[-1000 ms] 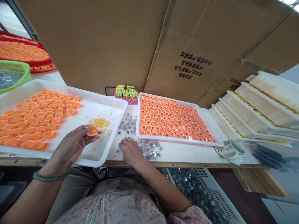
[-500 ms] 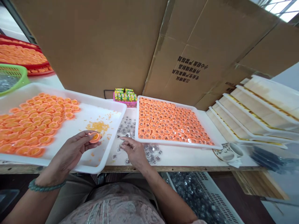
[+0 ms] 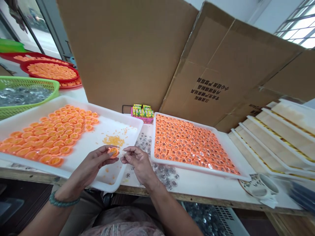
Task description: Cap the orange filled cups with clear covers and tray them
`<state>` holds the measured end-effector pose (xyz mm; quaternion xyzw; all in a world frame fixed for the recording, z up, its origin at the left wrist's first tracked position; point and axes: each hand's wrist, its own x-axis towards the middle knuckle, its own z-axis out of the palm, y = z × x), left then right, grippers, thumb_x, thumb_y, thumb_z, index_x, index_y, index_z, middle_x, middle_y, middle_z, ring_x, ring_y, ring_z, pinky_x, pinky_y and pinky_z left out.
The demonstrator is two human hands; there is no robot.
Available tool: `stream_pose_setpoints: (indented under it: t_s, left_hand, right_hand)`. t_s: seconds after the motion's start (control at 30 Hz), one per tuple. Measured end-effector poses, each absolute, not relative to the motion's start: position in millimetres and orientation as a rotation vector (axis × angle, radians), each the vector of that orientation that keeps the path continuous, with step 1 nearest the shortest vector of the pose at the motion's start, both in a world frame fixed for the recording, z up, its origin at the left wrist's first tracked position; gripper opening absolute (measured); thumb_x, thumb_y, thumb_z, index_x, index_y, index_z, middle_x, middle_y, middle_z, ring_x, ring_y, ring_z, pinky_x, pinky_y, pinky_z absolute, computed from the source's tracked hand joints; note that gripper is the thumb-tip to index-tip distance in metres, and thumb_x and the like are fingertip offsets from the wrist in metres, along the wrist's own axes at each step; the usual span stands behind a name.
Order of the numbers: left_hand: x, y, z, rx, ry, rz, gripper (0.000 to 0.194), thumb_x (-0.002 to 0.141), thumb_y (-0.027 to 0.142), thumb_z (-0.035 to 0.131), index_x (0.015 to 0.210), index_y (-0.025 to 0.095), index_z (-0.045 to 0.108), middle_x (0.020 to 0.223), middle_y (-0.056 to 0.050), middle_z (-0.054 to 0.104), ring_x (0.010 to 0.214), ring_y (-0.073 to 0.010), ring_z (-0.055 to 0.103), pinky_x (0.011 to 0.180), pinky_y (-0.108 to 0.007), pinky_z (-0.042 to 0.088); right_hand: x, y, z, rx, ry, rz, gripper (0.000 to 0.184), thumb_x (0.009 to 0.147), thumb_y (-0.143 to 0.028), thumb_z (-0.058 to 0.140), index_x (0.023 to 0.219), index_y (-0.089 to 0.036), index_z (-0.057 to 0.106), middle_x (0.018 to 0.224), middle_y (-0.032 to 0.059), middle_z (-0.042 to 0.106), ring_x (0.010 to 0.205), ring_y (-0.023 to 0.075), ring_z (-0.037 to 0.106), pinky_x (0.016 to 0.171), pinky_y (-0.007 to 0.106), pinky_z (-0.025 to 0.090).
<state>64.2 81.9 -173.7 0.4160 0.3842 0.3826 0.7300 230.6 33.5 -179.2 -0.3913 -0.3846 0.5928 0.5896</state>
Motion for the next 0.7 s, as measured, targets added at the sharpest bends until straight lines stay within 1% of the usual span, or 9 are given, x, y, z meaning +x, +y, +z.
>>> stream_pose_setpoints:
  t_s: [0.1, 0.17, 0.27, 0.33, 0.43, 0.57, 0.6, 0.7]
  left_hand:
    - [63.0, 82.1, -176.1, 0.984, 0.814, 0.824, 0.036, 0.063, 0.026, 0.075, 0.097, 0.018, 0.063, 0.094, -0.005, 0.065, 0.088, -0.0185, 0.058, 0.083, -0.031, 0.046]
    - [62.9, 82.4, -178.3, 1.033, 0.812, 0.818, 0.041, 0.062, 0.024, 0.076, 0.1, 0.018, 0.063, 0.093, -0.005, 0.066, 0.089, -0.0186, 0.058, 0.081, -0.029, 0.045]
    - [63.5, 82.2, -180.6, 1.061, 0.805, 0.827, 0.039, 0.063, 0.024, 0.075, 0.1, 0.017, 0.063, 0.094, -0.006, 0.066, 0.089, -0.0196, 0.059, 0.081, -0.03, 0.044]
    - [64.0, 81.6, -181.2, 1.072, 0.801, 0.838, 0.036, 0.064, 0.022, 0.073, 0.098, 0.017, 0.063, 0.092, -0.005, 0.066, 0.089, -0.0193, 0.059, 0.081, -0.03, 0.044]
    - [64.3, 80.6, -182.0, 1.073, 0.783, 0.859, 0.034, 0.066, 0.02, 0.072, 0.099, 0.017, 0.063, 0.091, -0.004, 0.066, 0.089, -0.0189, 0.059, 0.081, -0.03, 0.045]
    - [64.2, 80.0, -183.2, 1.04, 0.766, 0.863, 0.033, 0.068, 0.021, 0.071, 0.099, 0.017, 0.062, 0.091, -0.005, 0.067, 0.09, -0.0204, 0.059, 0.084, -0.034, 0.045]
    - [64.2, 80.1, -183.6, 1.04, 0.759, 0.863, 0.033, 0.068, 0.022, 0.071, 0.099, 0.017, 0.062, 0.091, -0.005, 0.067, 0.09, -0.0208, 0.06, 0.085, -0.035, 0.045]
    - [63.9, 80.9, -184.9, 1.056, 0.75, 0.87, 0.032, 0.068, 0.023, 0.071, 0.099, 0.016, 0.062, 0.091, -0.006, 0.067, 0.089, -0.0213, 0.06, 0.085, -0.036, 0.045]
  right_hand:
    - [228.8, 38.0, -178.3, -0.937, -0.867, 1.297, 0.021, 0.068, -0.026, 0.074, 0.086, -0.02, 0.065, 0.079, 0.0, 0.06, 0.077, 0.0117, 0.057, 0.075, 0.024, 0.045]
    - [227.5, 41.2, -178.8, -0.962, -0.845, 1.267, 0.023, 0.064, -0.026, 0.076, 0.083, -0.02, 0.064, 0.077, -0.0005, 0.058, 0.074, 0.011, 0.054, 0.071, 0.023, 0.044]
    - [224.5, 45.9, -180.3, -0.985, -0.823, 1.303, 0.025, 0.063, -0.027, 0.075, 0.082, -0.02, 0.061, 0.075, -0.0005, 0.056, 0.068, 0.0108, 0.05, 0.064, 0.022, 0.043]
    - [221.8, 48.8, -181.0, -1.001, -0.822, 1.329, 0.026, 0.063, -0.028, 0.075, 0.082, -0.019, 0.06, 0.075, -0.0008, 0.055, 0.065, 0.0101, 0.05, 0.062, 0.023, 0.043]
    - [218.4, 52.3, -181.2, -1.039, -0.845, 1.336, 0.027, 0.065, -0.028, 0.074, 0.086, -0.019, 0.059, 0.074, -0.0017, 0.054, 0.063, 0.0089, 0.05, 0.062, 0.022, 0.043]
    - [217.3, 54.5, -181.0, -1.065, -0.997, 1.325, 0.037, 0.073, -0.028, 0.068, 0.109, -0.023, 0.06, 0.074, -0.0028, 0.053, 0.063, 0.0083, 0.051, 0.064, 0.023, 0.044]
    - [217.6, 54.6, -180.9, -1.085, -1.057, 1.31, 0.034, 0.076, -0.028, 0.066, 0.109, -0.023, 0.061, 0.075, -0.0025, 0.053, 0.063, 0.0083, 0.052, 0.065, 0.024, 0.045]
    - [218.8, 53.9, -180.7, -1.16, -1.234, 1.234, 0.023, 0.08, -0.031, 0.061, 0.1, -0.021, 0.065, 0.081, -0.0005, 0.055, 0.066, 0.0089, 0.055, 0.067, 0.025, 0.048]
